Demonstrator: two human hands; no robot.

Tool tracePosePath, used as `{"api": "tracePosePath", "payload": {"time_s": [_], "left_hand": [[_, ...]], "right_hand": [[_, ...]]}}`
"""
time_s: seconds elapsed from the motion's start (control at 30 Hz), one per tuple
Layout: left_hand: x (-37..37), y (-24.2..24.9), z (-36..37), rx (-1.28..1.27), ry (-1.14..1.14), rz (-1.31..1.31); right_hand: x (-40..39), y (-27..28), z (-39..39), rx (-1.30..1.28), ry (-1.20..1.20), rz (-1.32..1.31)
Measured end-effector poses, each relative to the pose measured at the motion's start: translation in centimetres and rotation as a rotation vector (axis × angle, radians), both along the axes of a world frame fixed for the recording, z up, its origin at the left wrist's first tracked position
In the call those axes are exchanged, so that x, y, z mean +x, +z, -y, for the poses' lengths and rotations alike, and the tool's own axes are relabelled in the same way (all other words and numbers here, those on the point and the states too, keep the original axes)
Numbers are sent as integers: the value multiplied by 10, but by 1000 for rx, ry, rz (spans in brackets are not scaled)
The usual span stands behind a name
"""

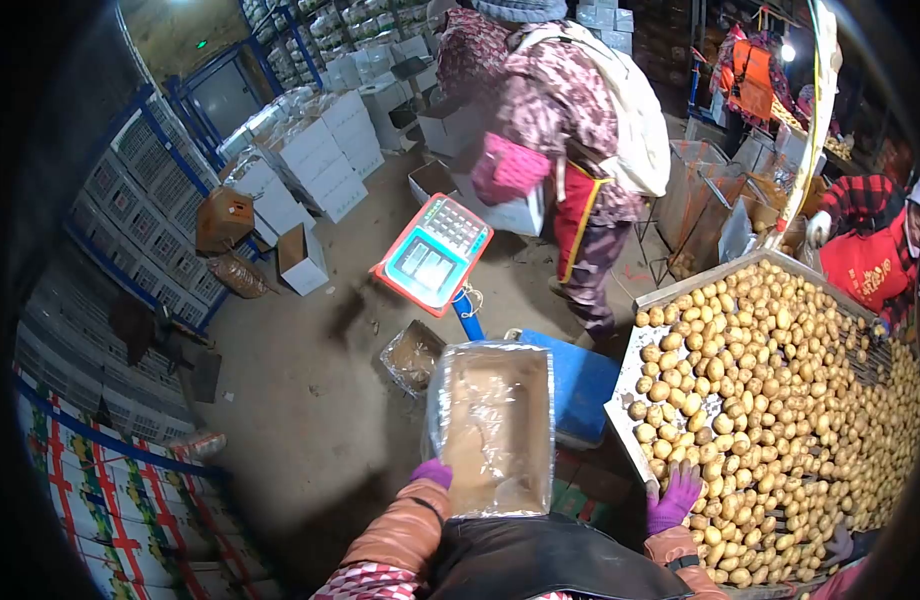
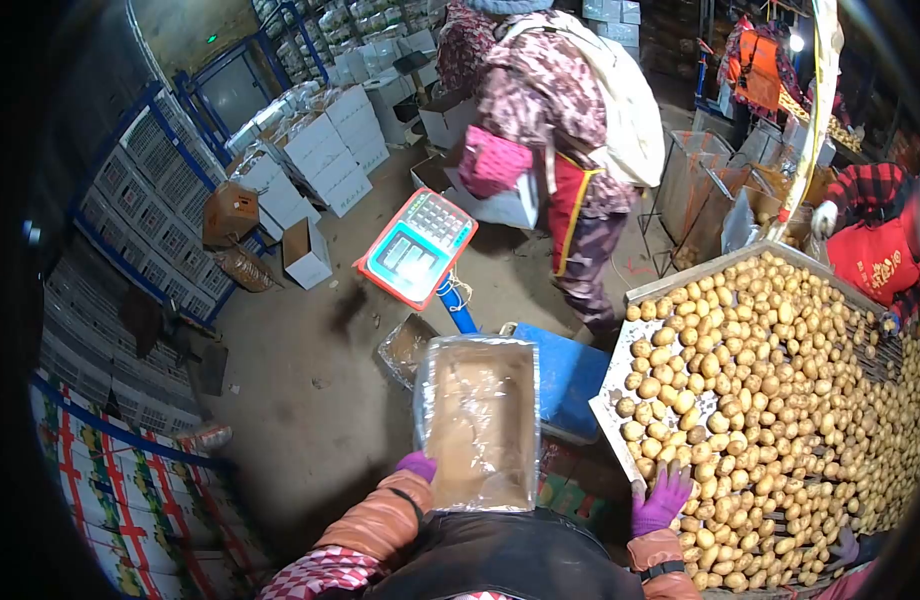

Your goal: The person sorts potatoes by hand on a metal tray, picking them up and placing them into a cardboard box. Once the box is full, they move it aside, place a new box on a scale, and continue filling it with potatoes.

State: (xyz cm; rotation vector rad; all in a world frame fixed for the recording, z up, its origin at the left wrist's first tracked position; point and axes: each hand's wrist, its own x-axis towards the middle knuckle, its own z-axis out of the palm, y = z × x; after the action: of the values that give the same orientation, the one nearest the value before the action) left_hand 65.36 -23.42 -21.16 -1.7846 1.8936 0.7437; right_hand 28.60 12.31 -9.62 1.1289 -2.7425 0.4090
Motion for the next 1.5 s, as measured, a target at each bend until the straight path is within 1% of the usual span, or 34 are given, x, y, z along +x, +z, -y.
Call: {"api": "tracePosePath", "payload": {"time_s": [0.07, 0.1, 0.17, 0.2, 0.23, 0.3, 0.33, 0.43, 0.47, 0.53, 0.6, 0.63, 0.67, 0.7, 0.73, 0.77, 0.8, 0.83, 0.9, 0.93, 1.0, 1.07, 1.1, 1.17, 1.2, 1.23, 1.3, 1.33, 1.37, 1.43, 1.5], "left_hand": [[-50, 2, 7, 59, -132, 44], [-80, 33, 2, -15, -162, 75], [-102, 10, 8, -5, -201, -79], [-113, -8, 16, 1, -218, -156], [-125, -42, 21, -33, -279, -176], [-145, -98, 27, -58, -589, -254], [-172, -106, 28, -50, -684, -268], [-249, -96, 47, 15, -874, -250], [-261, -92, 52, 54, -953, -228], [-265, -92, 72, 134, -1124, -165], [-251, -107, 98, 119, -1174, -124], [-271, -53, 92, 140, -1054, -15], [-281, -36, 94, 135, -964, 0], [-291, -21, 95, 127, -873, 11], [-283, -78, 109, 103, -817, -69], [-281, -110, 114, 81, -762, -149], [-290, -74, 110, 128, -676, -166], [-298, -71, 108, 129, -664, -123], [-306, -71, 110, 119, -633, -28], [-311, -67, 109, 133, -742, 11], [-320, -59, 108, 127, -888, 108], [-328, -52, 110, 151, -941, 163], [-333, -47, 115, 177, -922, 166], [-337, -21, 107, 118, -790, 82], [-339, -3, 101, 28, -679, -9], [-342, 10, 96, -63, -567, -100], [-344, 10, 85, -367, -626, -511], [-355, 29, 67, -378, -717, -699], [-372, 62, 38, -386, -803, -891], [-405, 111, -25, -219, -1004, -1110], [-427, 120, -86, -98, -1197, -1235]], "right_hand": [[-2, -2, -3, -23, 5, 35], [-2, -1, -2, -27, 2, 56], [-2, -1, -1, -37, 2, 68], [-2, -1, -1, -44, 4, 60], [-2, 0, 0, -49, 5, 50], [-3, 3, 4, -40, 12, 61], [-2, 6, 2, -26, 3, 66], [-5, 3, 6, -133, 41, -3], [-5, 5, 9, -123, 16, -2], [-2, 7, 7, -63, -47, 84], [-8, 13, 13, -30, -86, 140], [-9, 16, 16, -19, -100, 163], [-10, 25, 20, -7, -114, 205], [-12, 24, 21, 2, -126, 187], [-11, 21, 20, 12, -134, 174], [-9, 19, 18, 22, -145, 160], [-10, 20, 18, 10, -148, 177], [-11, 20, 18, 40, -151, 174], [-12, 25, 20, 20, -150, 181], [-11, 24, 19, 13, -158, 178], [-9, 21, 19, -11, -182, 195], [-12, 27, 19, -83, -181, 236], [-13, 28, 15, -98, -172, 253], [-16, 30, 8, -137, -140, 295], [-21, 34, 2, -219, -103, 284], [-26, 38, -4, -240, -114, 304], [-34, 42, -23, -278, -145, 346], [-40, 37, -36, -313, -174, 332], [-41, 33, -48, -311, -207, 333], [-42, 27, -66, -307, -261, 341], [-48, 29, -75, -275, -199, 407]]}}
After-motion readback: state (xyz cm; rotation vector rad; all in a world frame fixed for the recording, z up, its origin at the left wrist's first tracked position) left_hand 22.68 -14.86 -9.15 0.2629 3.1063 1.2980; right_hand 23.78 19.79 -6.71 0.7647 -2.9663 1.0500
